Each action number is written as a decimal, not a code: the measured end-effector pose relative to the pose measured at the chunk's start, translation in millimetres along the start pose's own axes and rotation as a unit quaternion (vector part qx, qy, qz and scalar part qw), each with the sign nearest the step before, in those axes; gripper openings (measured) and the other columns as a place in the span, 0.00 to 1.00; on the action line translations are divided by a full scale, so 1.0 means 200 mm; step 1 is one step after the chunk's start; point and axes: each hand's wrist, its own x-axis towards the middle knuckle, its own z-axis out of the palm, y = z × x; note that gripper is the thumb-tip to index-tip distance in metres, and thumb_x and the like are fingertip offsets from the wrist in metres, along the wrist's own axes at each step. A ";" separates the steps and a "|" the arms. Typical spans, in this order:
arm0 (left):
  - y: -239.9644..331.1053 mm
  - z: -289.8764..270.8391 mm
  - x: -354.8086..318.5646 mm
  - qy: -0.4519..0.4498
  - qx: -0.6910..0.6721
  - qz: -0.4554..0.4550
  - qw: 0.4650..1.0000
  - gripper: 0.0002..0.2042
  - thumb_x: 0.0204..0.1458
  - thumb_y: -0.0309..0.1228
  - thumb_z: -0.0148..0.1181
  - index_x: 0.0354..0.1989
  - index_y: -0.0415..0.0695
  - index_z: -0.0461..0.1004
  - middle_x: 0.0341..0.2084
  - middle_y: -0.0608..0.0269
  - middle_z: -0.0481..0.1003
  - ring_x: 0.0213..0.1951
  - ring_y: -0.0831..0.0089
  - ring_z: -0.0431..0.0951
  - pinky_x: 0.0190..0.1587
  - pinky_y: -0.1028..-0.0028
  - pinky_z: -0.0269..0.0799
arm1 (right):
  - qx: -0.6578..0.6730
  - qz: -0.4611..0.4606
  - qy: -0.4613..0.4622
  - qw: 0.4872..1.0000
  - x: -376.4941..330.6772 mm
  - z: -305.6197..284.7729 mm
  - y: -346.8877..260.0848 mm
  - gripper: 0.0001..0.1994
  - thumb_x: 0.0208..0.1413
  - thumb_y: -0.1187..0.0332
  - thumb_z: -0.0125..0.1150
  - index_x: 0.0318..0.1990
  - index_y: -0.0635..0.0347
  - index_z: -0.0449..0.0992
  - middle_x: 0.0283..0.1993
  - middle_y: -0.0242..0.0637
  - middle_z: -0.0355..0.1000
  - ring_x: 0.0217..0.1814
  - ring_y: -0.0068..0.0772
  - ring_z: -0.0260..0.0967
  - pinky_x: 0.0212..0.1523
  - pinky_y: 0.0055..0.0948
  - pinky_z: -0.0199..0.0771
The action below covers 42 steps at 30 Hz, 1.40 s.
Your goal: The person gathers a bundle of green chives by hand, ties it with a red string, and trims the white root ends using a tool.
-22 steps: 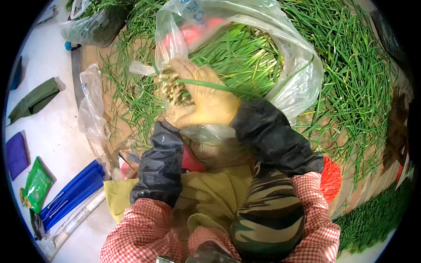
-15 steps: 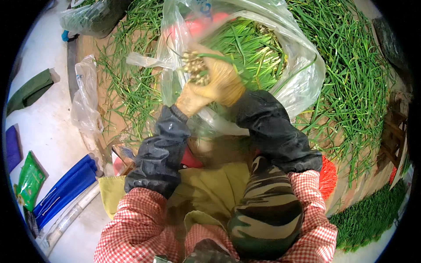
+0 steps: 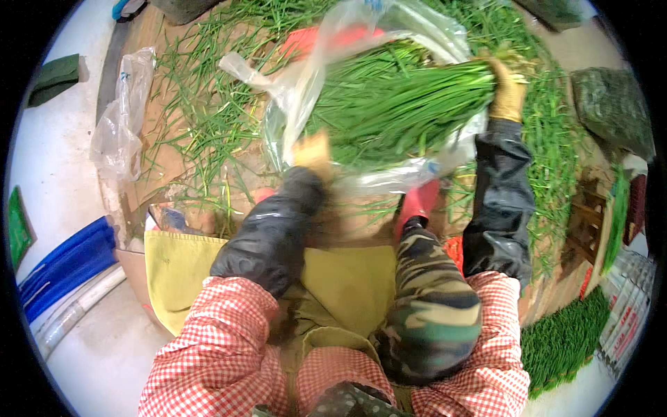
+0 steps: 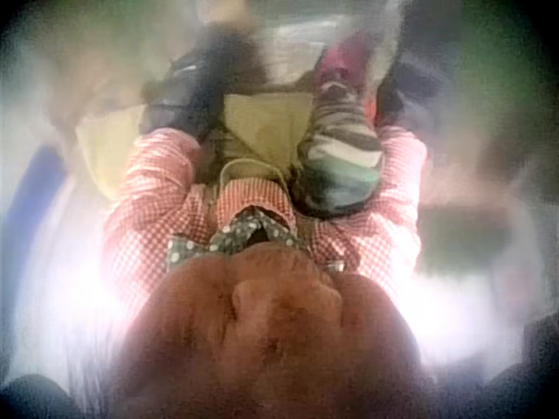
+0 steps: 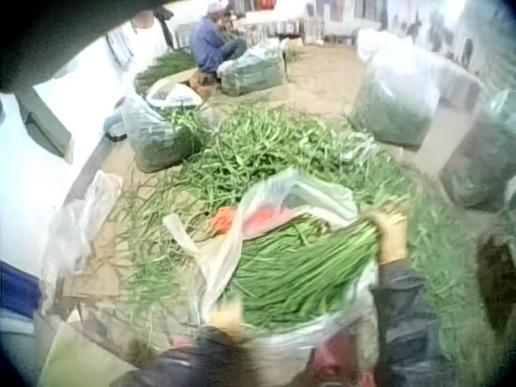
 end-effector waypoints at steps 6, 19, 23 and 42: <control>-0.19 -0.22 -0.15 -0.116 -0.091 0.076 0.986 0.31 0.43 0.49 0.56 0.52 0.38 0.70 0.45 0.42 0.74 0.50 0.52 0.73 0.54 0.64 0.66 | 0.015 -0.219 0.091 0.971 -0.05 -0.48 -1.36 0.12 0.44 0.74 0.67 0.38 0.65 0.77 0.35 0.38 0.76 0.32 0.31 0.74 0.35 0.30 0.78; 0.41 -1.41 -1.22 0.056 -0.691 0.323 0.644 0.45 0.47 0.65 0.52 0.66 0.44 0.52 0.66 0.55 0.52 0.66 0.62 0.53 0.67 0.63 0.46 | 0.261 -0.026 -0.567 0.781 -1.40 -0.08 -2.13 0.38 0.49 0.61 0.59 0.66 0.63 0.49 0.51 0.47 0.69 0.51 0.43 0.69 0.51 0.40 0.73; 0.52 -1.06 -1.64 0.001 -0.738 0.329 0.589 0.41 0.52 0.63 0.45 0.66 0.44 0.52 0.62 0.55 0.59 0.58 0.66 0.65 0.59 0.67 0.63 | 0.367 0.062 -0.596 0.712 -1.35 0.07 -1.75 0.43 0.43 0.60 0.64 0.65 0.68 0.50 0.52 0.53 0.69 0.52 0.47 0.69 0.51 0.45 0.75; 1.16 -0.35 -1.27 -0.274 -0.938 0.061 0.201 0.20 0.60 0.46 0.43 0.45 0.41 0.73 0.33 0.56 0.76 0.34 0.65 0.77 0.41 0.63 0.75 | -0.191 0.428 -0.318 0.824 -1.74 -0.37 -1.40 0.20 0.50 0.65 0.64 0.50 0.61 0.71 0.43 0.35 0.74 0.44 0.31 0.72 0.45 0.31 0.74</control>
